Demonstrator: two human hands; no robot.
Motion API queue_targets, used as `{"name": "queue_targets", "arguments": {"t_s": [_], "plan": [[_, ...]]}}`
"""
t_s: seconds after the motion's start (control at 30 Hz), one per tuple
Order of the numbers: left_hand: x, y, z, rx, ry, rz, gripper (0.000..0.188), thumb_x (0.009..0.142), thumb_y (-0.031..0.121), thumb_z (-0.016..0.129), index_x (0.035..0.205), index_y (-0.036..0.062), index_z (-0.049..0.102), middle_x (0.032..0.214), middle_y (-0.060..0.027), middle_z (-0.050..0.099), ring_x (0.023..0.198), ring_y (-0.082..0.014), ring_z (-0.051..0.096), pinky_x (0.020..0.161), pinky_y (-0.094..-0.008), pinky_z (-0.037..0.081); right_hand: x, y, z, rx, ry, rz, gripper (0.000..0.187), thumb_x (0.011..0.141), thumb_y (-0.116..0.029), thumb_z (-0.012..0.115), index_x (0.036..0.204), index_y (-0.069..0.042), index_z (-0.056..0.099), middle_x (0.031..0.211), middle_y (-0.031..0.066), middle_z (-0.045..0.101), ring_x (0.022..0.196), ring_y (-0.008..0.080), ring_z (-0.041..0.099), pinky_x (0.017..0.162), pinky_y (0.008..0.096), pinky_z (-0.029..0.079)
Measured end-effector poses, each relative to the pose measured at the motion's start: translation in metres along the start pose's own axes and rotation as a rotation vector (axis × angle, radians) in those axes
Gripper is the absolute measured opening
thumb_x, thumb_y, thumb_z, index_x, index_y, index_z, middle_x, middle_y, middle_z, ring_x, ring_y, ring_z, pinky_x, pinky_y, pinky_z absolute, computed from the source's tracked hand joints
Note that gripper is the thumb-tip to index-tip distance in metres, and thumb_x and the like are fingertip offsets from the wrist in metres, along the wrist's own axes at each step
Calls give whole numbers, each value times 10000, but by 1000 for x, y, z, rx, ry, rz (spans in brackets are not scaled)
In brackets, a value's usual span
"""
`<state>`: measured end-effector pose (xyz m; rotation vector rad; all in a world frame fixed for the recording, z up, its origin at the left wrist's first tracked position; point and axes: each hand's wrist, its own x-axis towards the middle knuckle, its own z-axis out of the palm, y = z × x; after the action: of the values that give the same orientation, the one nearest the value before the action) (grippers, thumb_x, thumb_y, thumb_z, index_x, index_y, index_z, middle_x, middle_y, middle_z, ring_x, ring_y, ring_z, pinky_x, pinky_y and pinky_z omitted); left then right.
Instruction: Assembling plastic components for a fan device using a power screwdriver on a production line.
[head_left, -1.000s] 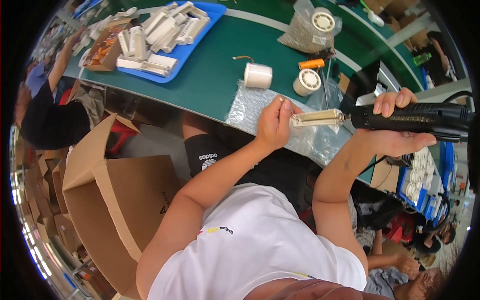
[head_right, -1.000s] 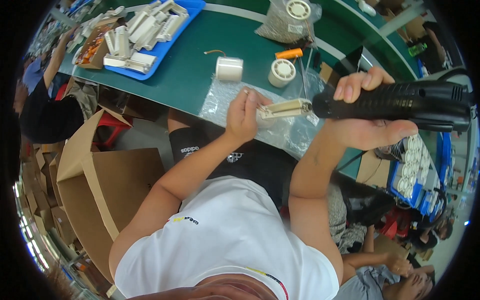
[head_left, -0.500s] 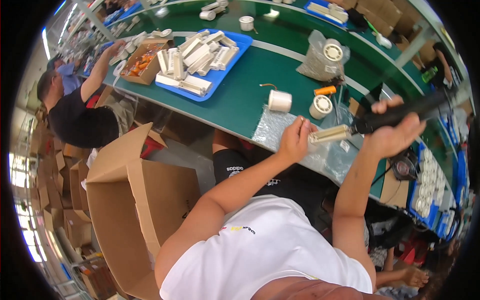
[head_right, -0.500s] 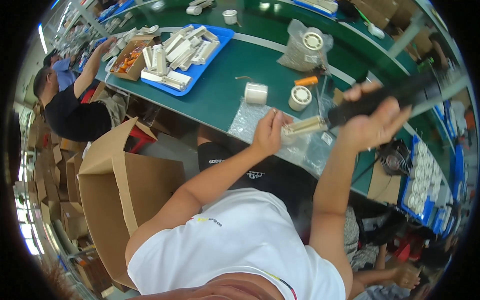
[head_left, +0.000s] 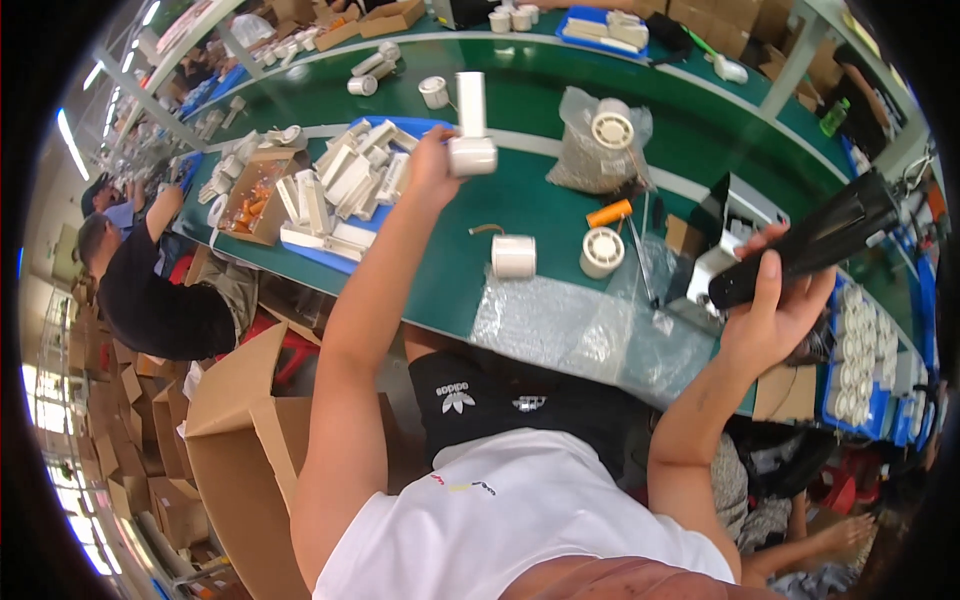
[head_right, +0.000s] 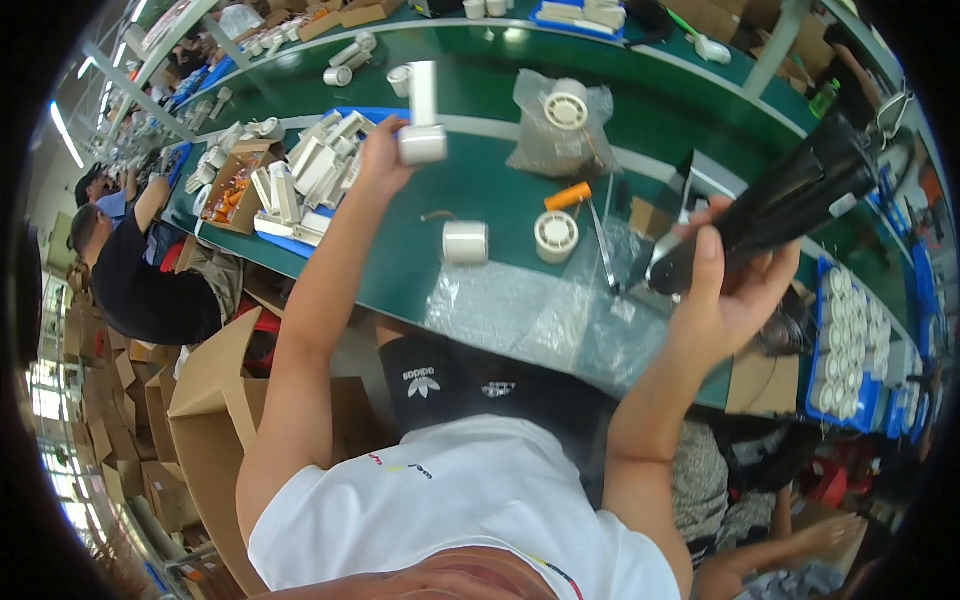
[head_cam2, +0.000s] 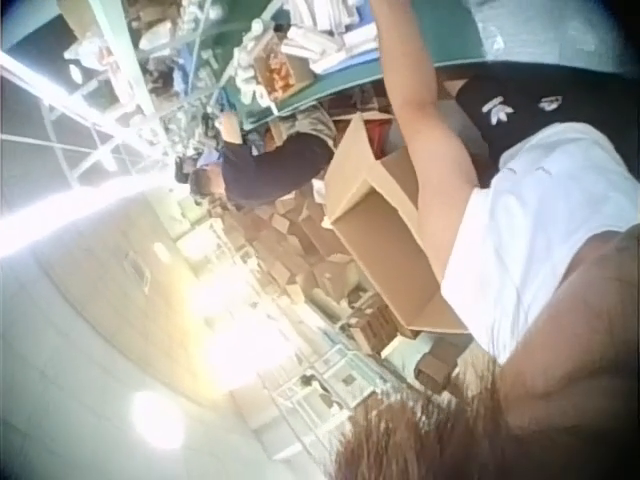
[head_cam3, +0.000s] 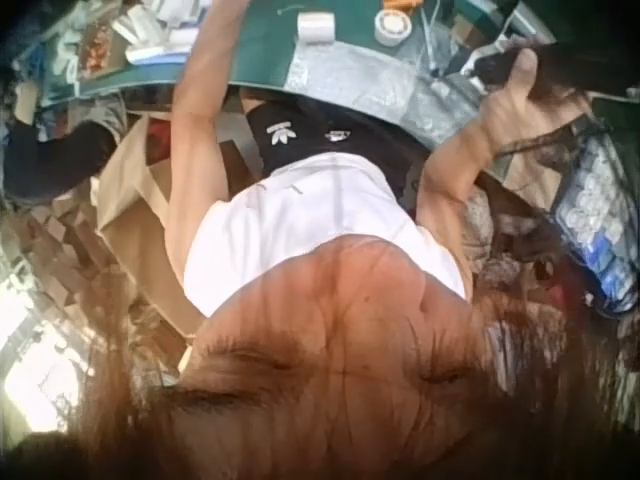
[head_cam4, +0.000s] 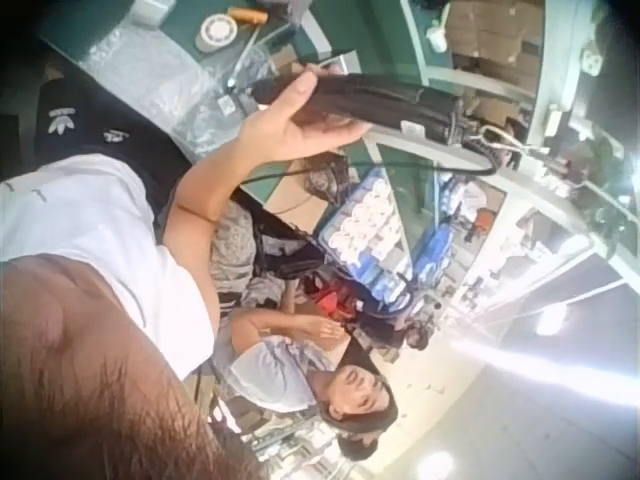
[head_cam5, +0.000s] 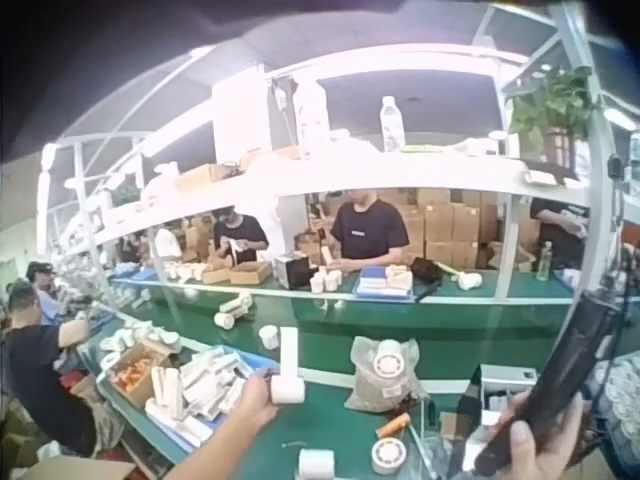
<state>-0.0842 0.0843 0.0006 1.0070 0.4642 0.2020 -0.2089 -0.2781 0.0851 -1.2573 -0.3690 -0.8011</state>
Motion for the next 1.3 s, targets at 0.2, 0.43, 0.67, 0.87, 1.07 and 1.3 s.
{"name": "queue_targets", "arguments": {"t_s": [0.2, 0.43, 0.67, 0.87, 1.07, 1.3], "plan": [[109, -10, 88, 122, -157, 26, 398, 951, 327, 494, 1244, 58, 508, 1264, -220, 557, 1141, -435, 569, 1021, -575, 403, 1, 32, -12, -33, 57, -74, 569, 894, 45, 593, 1405, 9, 346, 1160, 206, 595, 946, 221, 619, 836, 356, 538], [206, 48, 16, 1960, 311, 767, 608, 816, 200, 647, 1397, 210, 468, 1433, -169, 435, 1342, -383, 379, 1068, -582, 340, 3, 33, -30, -243, 224, -195, 575, 917, 11, 569, 1423, 63, 302, 1267, 284, 533, 1071, 306, 597, 967, 417, 498], [264, 83, -88, 1906, 110, 542, 703, 720, 278, 729, 1377, 199, 491, 1305, -225, 526, 1208, -407, 524, 1040, -462, 447, 2, 39, -36, -478, 396, -815, 520, 863, 53, 572, 1344, 75, 375, 1244, 268, 525, 1217, 379, 520, 1075, 492, 421], [181, 83, 7, 1419, -9, 764, 611, 831, 421, 739, 1284, 64, 536, 1319, -193, 591, 1220, -326, 571, 980, -421, 475, -60, 39, 29, -421, -365, -195, 210, 838, -8, 517, 1028, 4, 605, 924, 167, 648, 820, 322, 627, 785, 454, 536], [-8, 136, -7, 436, -220, 615, 428, 947, 408, 594, 1226, 85, 568, 1073, -27, 640, 896, -118, 588, 699, -284, 465, -96, 64, 122, -273, -1011, -71, 218, 753, -7, 685, 971, -29, 690, 906, 116, 654, 776, 268, 637, 684, 350, 524], [-188, 74, -139, -233, -27, 934, 497, 961, 307, 496, 1317, -41, 487, 1264, -174, 560, 1223, -308, 533, 1072, -471, 408, -142, 102, 241, -180, -1165, -66, 199, 802, -106, 707, 986, -31, 693, 972, 134, 667, 931, 333, 627, 833, 400, 506]]}}
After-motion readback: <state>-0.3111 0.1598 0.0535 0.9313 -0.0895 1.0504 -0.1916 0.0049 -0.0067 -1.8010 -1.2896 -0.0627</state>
